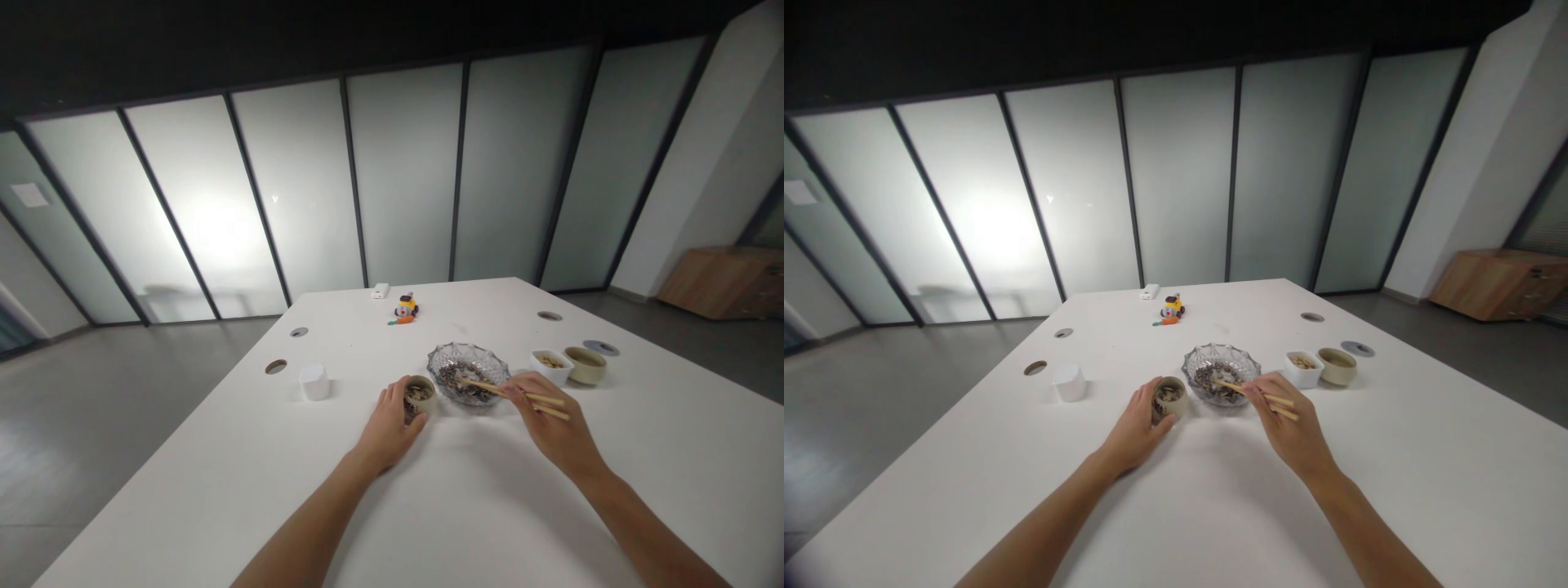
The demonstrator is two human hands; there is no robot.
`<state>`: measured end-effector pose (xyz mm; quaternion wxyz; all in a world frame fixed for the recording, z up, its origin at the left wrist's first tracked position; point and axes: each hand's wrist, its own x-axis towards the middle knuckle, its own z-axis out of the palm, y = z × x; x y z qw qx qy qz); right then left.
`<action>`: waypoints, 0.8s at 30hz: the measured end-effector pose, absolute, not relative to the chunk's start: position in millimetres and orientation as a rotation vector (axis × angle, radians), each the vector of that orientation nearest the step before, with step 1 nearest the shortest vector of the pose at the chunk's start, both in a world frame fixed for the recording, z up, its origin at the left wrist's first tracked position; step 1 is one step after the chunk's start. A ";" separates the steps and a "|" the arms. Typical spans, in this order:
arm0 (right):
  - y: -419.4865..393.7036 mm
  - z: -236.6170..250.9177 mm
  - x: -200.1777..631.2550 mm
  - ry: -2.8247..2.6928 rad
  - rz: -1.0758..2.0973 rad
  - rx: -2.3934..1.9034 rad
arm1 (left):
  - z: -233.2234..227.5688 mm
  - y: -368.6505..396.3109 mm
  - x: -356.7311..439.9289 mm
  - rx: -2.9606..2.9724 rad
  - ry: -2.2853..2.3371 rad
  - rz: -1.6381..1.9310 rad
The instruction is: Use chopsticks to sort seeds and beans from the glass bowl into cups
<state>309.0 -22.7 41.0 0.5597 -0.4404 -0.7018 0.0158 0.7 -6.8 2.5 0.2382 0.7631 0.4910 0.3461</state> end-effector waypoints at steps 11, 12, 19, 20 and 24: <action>-21.6 39.5 303.2 -1.624 0.191 -1.021 | 6.3 -8.9 1.8 2.083 1.343 0.938; -21.1 38.3 302.4 -1.635 0.201 -1.011 | 6.7 -9.0 1.8 2.082 1.345 0.936; -20.4 34.8 299.4 -1.648 0.207 -0.995 | 6.0 -8.4 1.9 2.074 1.347 0.944; -20.2 34.9 299.3 -1.647 0.203 -1.007 | 5.6 -8.2 1.8 2.074 1.344 0.949; -19.1 34.5 299.5 -1.617 0.203 -1.032 | 4.5 -8.0 1.2 2.076 1.338 0.956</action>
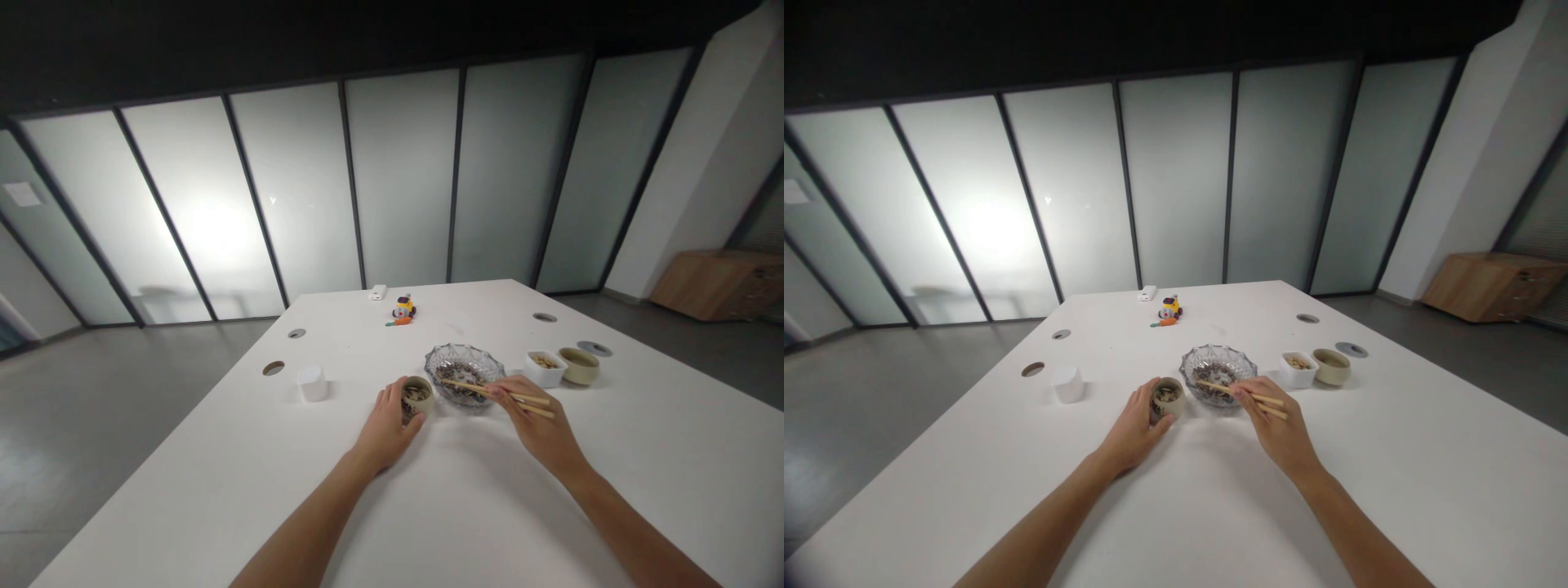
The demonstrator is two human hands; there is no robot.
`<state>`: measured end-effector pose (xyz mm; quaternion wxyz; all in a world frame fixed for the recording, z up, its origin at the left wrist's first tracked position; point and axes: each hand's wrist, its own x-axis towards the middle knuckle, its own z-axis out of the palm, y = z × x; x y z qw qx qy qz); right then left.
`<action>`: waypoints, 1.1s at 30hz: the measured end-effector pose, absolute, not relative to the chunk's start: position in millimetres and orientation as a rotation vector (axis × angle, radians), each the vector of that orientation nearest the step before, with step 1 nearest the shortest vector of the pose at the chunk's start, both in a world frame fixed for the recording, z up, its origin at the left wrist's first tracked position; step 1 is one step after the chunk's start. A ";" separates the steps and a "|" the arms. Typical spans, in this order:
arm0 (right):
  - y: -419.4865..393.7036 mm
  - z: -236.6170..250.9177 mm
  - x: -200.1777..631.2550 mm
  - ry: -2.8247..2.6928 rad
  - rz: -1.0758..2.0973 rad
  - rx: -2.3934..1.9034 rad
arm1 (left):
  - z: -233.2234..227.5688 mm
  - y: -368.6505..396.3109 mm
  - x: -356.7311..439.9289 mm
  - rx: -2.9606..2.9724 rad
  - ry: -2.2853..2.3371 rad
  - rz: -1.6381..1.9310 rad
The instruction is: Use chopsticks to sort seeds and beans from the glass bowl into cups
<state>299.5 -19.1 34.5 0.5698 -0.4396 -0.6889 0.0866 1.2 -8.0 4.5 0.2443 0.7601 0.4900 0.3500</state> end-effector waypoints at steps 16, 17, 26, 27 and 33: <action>-18.7 32.3 287.8 -1.592 0.229 -0.983 | 0.7 -4.6 1.7 2.114 1.337 0.944; -18.8 32.6 287.7 -1.594 0.222 -0.987 | 0.6 -4.5 1.4 2.113 1.337 0.949; -14.0 32.7 299.6 -1.373 0.330 -0.999 | -1.9 -3.6 0.9 2.095 1.339 0.972; -11.8 32.2 302.9 -1.305 0.384 -0.974 | -1.6 -4.0 1.1 2.090 1.337 0.976; -1.1 31.5 318.7 -1.116 0.590 -0.809 | 4.2 -7.8 1.7 2.081 1.326 0.971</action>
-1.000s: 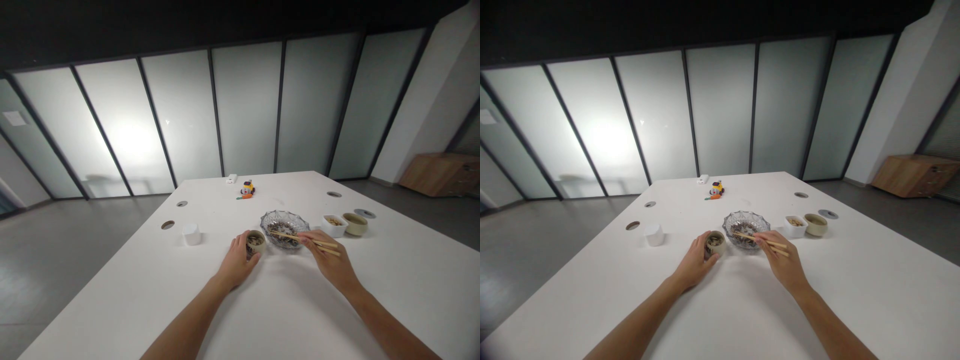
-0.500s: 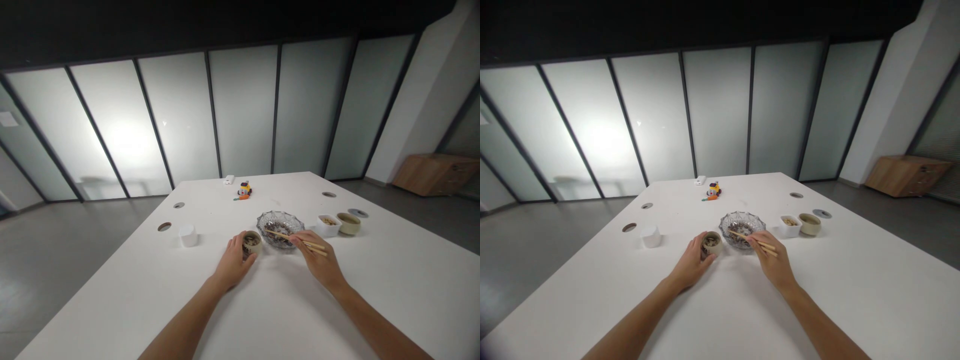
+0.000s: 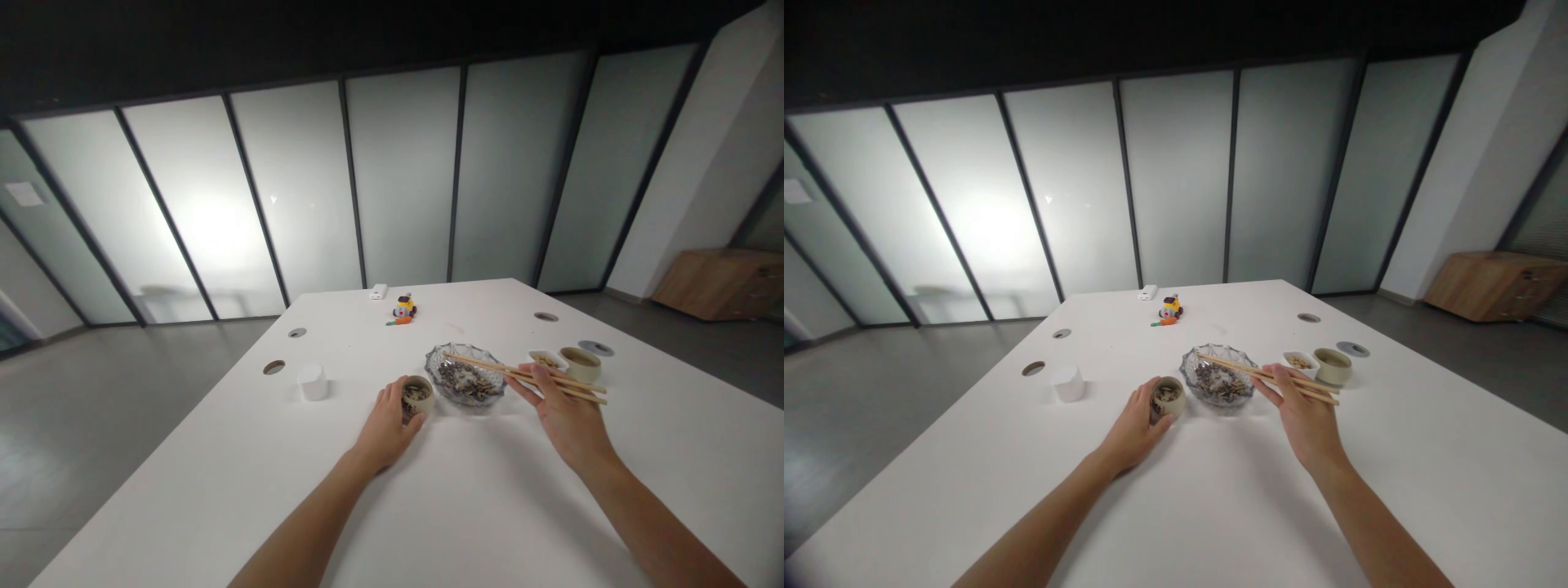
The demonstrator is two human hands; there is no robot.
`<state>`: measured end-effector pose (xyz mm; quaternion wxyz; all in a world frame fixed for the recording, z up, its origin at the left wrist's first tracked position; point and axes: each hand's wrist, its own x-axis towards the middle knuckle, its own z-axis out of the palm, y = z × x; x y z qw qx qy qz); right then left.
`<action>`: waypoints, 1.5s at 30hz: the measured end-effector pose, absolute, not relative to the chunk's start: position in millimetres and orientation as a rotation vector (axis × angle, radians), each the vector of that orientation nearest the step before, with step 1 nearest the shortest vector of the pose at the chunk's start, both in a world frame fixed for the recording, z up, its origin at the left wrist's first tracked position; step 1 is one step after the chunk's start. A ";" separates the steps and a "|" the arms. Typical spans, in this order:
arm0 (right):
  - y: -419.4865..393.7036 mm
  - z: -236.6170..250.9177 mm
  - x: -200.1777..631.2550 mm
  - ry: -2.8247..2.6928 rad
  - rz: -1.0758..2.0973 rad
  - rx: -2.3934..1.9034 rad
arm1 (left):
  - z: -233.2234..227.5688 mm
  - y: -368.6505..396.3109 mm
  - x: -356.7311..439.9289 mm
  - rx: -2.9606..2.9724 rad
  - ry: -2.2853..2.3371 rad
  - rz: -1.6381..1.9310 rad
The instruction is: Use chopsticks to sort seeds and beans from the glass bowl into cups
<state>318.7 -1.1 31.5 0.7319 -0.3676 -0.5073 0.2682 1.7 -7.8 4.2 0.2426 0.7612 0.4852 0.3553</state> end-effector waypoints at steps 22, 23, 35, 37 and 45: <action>-18.6 40.9 316.0 -1.605 0.056 -1.077 | 4.9 -8.2 1.6 2.085 1.345 0.939; -18.7 40.3 314.6 -1.615 0.062 -1.073 | 4.9 -8.3 1.7 2.087 1.345 0.938; -19.9 38.2 312.3 -1.637 0.184 -1.015 | 4.5 -7.4 2.3 2.088 1.350 0.929; -19.6 37.5 312.1 -1.646 0.184 -1.002 | 4.5 -7.4 2.4 2.083 1.348 0.931; -22.3 43.0 309.8 -1.632 0.114 -0.995 | 3.7 -6.9 1.6 2.089 1.361 0.916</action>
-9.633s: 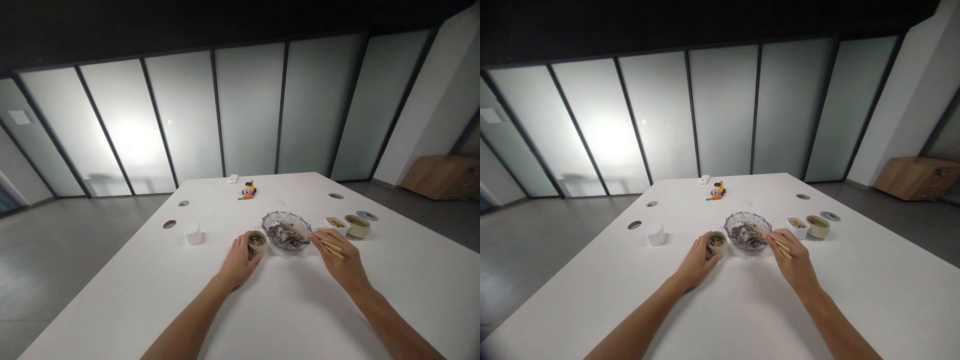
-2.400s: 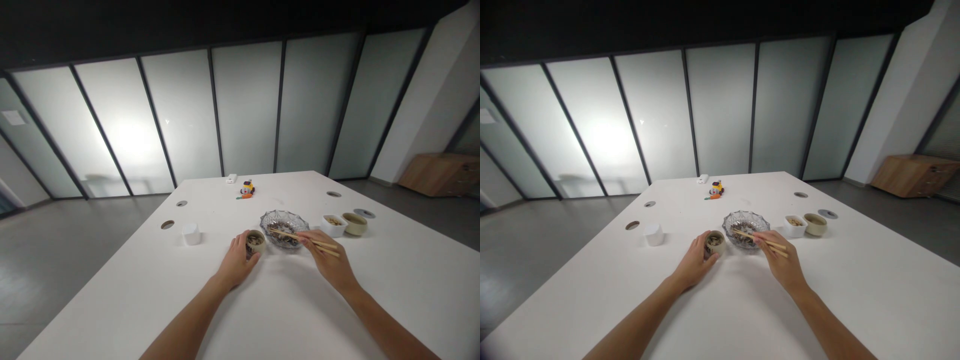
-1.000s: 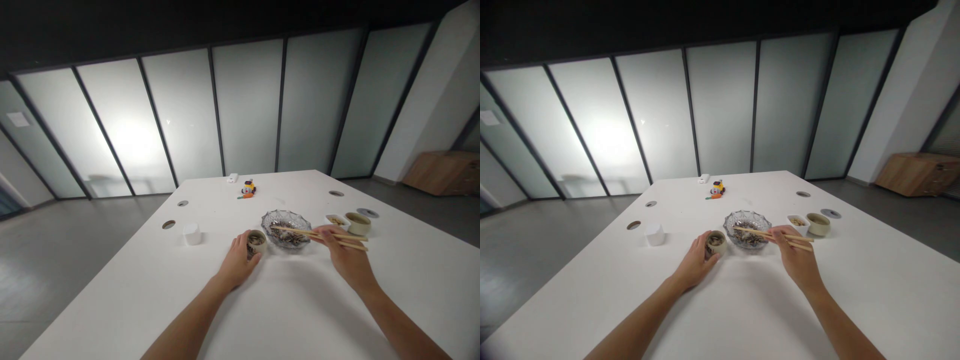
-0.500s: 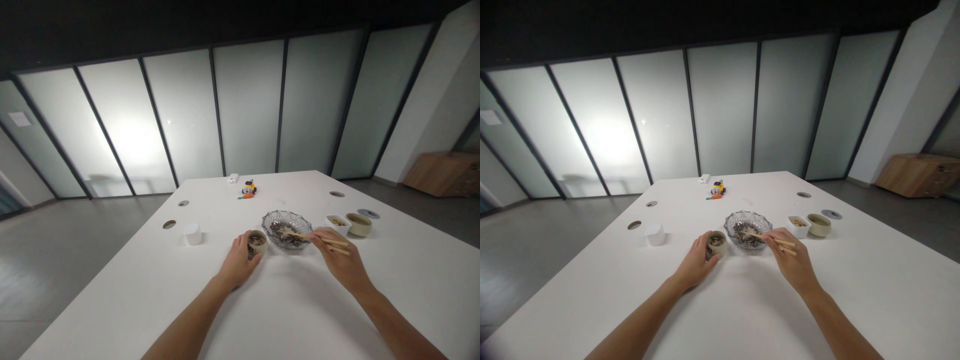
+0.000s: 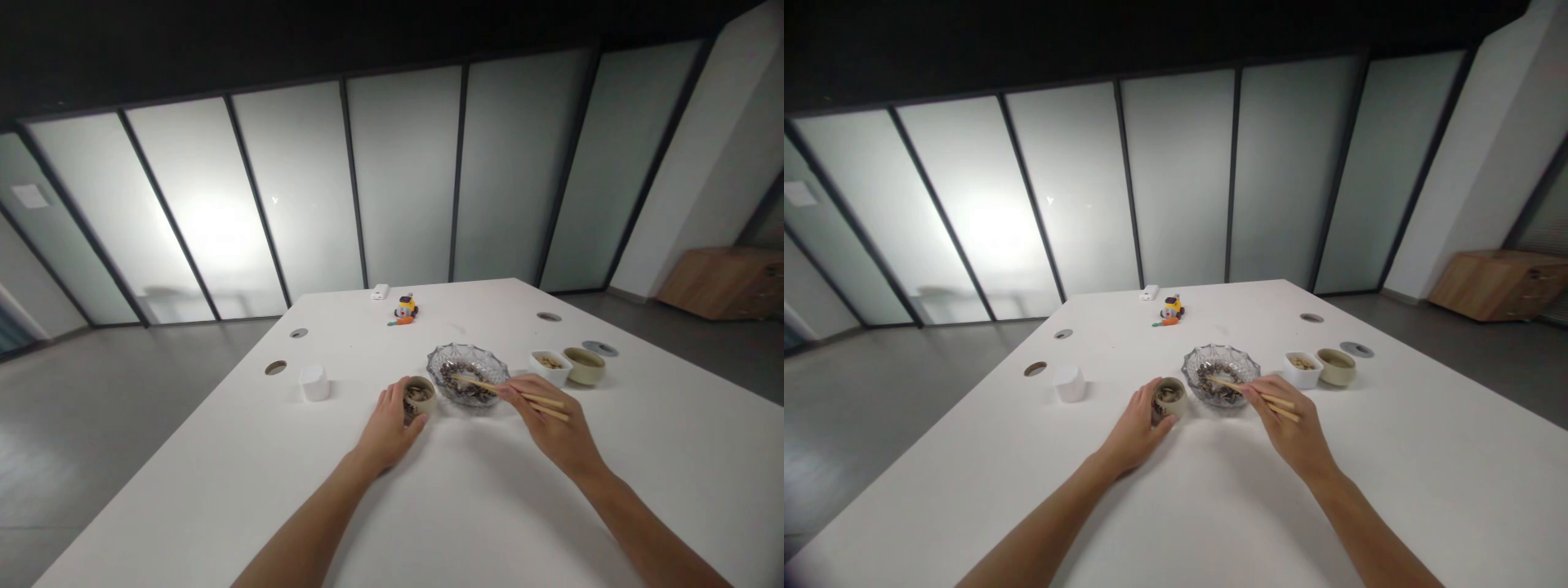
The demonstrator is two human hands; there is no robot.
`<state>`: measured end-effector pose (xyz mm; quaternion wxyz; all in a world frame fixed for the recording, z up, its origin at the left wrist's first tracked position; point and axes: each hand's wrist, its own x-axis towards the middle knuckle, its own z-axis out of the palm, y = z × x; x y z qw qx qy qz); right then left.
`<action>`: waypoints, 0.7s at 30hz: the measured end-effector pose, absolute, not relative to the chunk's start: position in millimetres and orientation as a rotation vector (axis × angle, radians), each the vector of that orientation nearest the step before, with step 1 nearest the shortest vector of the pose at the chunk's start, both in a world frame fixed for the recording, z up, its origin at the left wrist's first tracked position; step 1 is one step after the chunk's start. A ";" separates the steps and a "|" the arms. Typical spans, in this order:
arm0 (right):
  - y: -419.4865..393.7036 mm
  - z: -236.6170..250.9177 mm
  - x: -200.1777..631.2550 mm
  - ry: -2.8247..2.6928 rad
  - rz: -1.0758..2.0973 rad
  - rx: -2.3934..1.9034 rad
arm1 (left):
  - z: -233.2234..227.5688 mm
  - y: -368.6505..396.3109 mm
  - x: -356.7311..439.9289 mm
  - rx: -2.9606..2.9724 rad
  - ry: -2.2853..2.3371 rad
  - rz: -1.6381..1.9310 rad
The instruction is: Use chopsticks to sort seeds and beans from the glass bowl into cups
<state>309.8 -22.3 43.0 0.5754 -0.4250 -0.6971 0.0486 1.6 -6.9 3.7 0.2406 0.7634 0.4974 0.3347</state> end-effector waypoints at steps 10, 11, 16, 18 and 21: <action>-18.8 39.3 307.9 -1.291 0.446 -0.951 | 2.2 -6.5 0.8 2.089 1.352 0.934; -18.5 38.6 306.9 -1.286 0.503 -0.923 | 2.8 -6.8 0.9 2.092 1.356 0.928; -22.5 42.1 302.4 -1.405 0.551 -0.923 | 5.7 -8.6 1.5 2.109 1.345 0.927; -24.6 45.2 303.7 -1.427 0.447 -0.987 | 5.5 -9.0 1.2 2.105 1.341 0.936; -26.1 49.3 309.0 -1.423 0.191 -1.112 | 4.0 -8.7 0.3 2.103 1.336 0.939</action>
